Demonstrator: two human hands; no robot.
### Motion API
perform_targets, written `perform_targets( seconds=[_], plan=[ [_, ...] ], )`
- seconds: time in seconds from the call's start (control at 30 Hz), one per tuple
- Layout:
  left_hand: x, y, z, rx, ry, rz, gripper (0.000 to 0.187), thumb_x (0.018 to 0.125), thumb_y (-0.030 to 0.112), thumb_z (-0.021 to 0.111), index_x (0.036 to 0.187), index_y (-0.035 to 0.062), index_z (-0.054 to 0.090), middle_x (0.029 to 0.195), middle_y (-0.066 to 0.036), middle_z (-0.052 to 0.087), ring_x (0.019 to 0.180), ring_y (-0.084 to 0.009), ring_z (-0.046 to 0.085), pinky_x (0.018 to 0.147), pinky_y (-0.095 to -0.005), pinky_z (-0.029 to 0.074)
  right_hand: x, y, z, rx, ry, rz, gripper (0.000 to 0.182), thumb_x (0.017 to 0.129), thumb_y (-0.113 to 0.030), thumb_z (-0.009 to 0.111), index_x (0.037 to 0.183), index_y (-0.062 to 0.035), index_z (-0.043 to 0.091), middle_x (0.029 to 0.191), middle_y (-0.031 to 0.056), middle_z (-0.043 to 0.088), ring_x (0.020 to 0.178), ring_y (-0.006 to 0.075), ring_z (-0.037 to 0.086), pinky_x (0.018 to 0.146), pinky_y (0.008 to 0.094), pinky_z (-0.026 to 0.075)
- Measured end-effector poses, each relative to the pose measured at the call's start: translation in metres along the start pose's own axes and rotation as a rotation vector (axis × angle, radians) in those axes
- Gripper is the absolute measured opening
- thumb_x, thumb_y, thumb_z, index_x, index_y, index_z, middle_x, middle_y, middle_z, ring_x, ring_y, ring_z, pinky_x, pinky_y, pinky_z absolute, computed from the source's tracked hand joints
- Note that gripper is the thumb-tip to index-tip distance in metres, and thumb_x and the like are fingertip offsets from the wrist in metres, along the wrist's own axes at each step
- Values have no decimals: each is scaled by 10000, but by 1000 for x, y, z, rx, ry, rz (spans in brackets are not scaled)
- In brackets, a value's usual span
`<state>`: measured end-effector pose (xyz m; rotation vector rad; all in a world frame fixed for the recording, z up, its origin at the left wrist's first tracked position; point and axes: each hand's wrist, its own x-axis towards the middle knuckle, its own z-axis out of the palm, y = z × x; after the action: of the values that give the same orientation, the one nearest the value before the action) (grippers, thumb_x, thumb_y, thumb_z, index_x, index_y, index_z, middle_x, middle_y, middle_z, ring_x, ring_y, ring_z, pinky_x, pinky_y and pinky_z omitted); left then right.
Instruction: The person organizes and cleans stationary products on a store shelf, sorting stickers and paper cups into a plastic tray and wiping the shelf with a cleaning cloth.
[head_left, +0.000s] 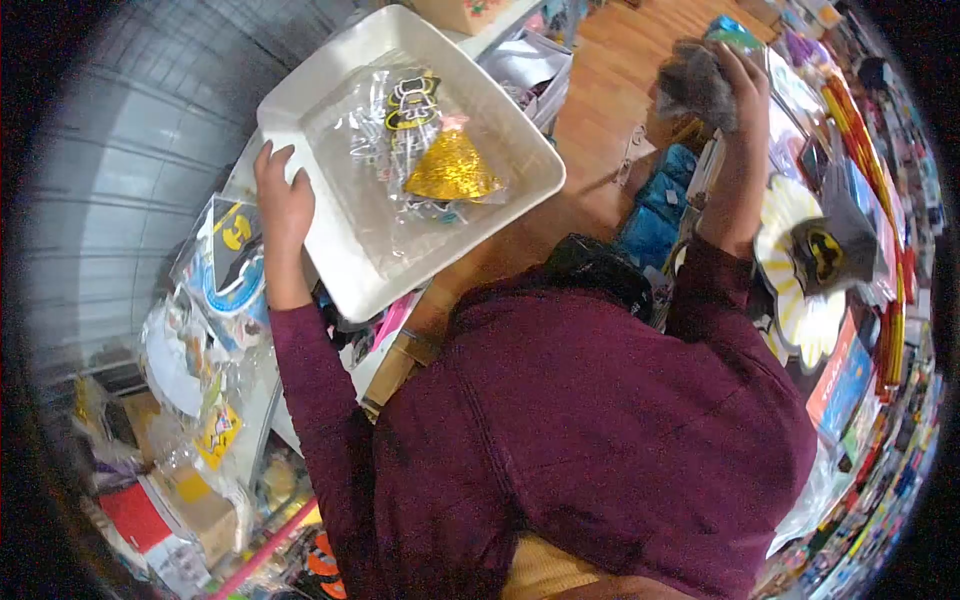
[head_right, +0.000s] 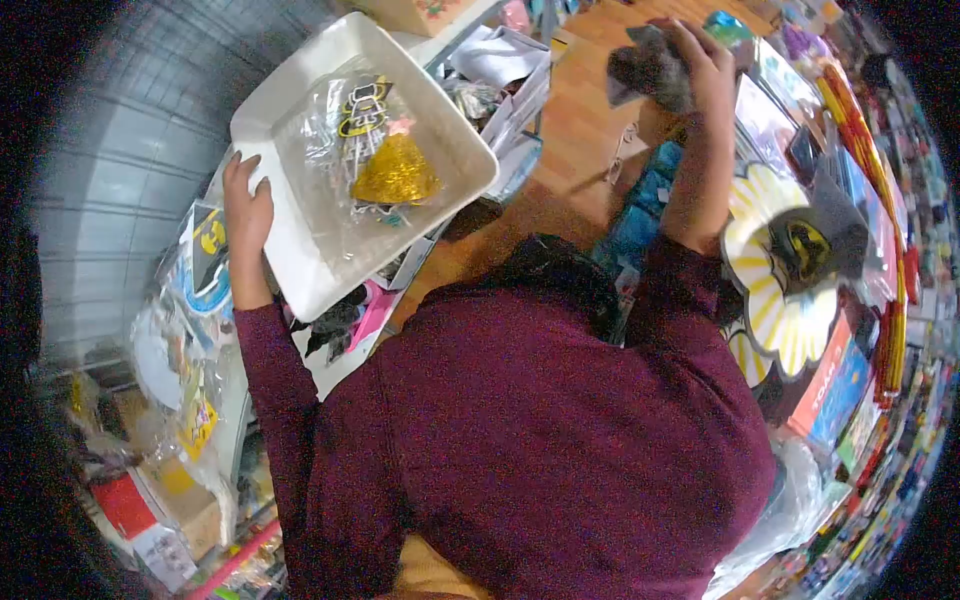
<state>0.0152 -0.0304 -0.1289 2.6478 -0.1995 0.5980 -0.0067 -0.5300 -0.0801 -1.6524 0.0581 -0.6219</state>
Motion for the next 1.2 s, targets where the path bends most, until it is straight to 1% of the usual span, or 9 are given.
perform_targets(
  seconds=[0.33,0.4,0.57,0.63,0.77,0.83,0.97,1.1,1.2],
  plan=[
    [-1,2,-2,20,-16,32,331,754,38,523,1081,-20,521,1271,-224,357,1182,-368,358,985,-390,297,1,37,-7,-72,114,-21,266,807,-183,603,947,42,623,821,45,627,724,97,548,674,213,432],
    [-2,2,-2,26,-27,29,333,754,41,527,1082,-15,522,1271,-221,356,1184,-365,356,986,-391,296,-18,3,7,-358,225,-267,225,802,-122,604,944,50,622,833,59,631,738,101,558,689,212,438],
    [0,0,-1,1,-31,20,335,749,47,539,1080,-4,531,1278,-219,348,1187,-359,353,987,-388,293,-51,-64,3,-163,606,-773,160,790,-46,596,916,45,633,844,94,647,739,121,587,717,244,466],
    [0,1,-1,6,-29,24,332,751,48,539,1079,-4,532,1269,-223,357,1183,-362,356,985,-388,296,-55,-80,-22,-416,776,-838,267,763,-242,653,862,7,654,824,86,659,703,141,608,668,247,476],
    [0,4,-1,19,-2,0,326,754,60,544,1073,-5,533,1240,-226,390,1172,-363,369,979,-384,303,-73,-88,-120,-1115,1022,-624,356,589,-372,763,782,-83,683,760,108,661,665,227,637,604,327,502],
    [-1,1,0,3,-13,37,329,746,76,555,1065,-3,532,1228,-219,406,1164,-351,380,981,-379,303,-89,-101,-130,-1494,1043,-361,387,634,-410,722,859,-98,682,829,86,665,728,215,639,666,329,500],
    [-1,-8,7,-33,38,42,303,760,69,563,1062,43,546,1241,-188,416,1163,-317,394,988,-371,296,-104,-108,-156,-1649,1044,-138,518,643,-629,582,931,-209,673,860,91,655,797,290,624,704,397,480],
    [-3,-5,8,-113,51,-9,307,754,56,553,1060,39,548,1248,-184,410,1137,-317,420,964,-364,331,-110,-113,-161,-1781,902,185,533,670,-618,560,966,-185,655,916,110,643,868,302,605,752,415,463],
    [-4,1,4,-135,55,-36,308,757,53,536,1065,39,549,1258,-178,403,1133,-311,428,953,-358,345,-116,-109,-156,-1782,855,228,539,673,-602,564,973,-160,638,933,116,636,885,319,598,764,420,454]
  ],
)
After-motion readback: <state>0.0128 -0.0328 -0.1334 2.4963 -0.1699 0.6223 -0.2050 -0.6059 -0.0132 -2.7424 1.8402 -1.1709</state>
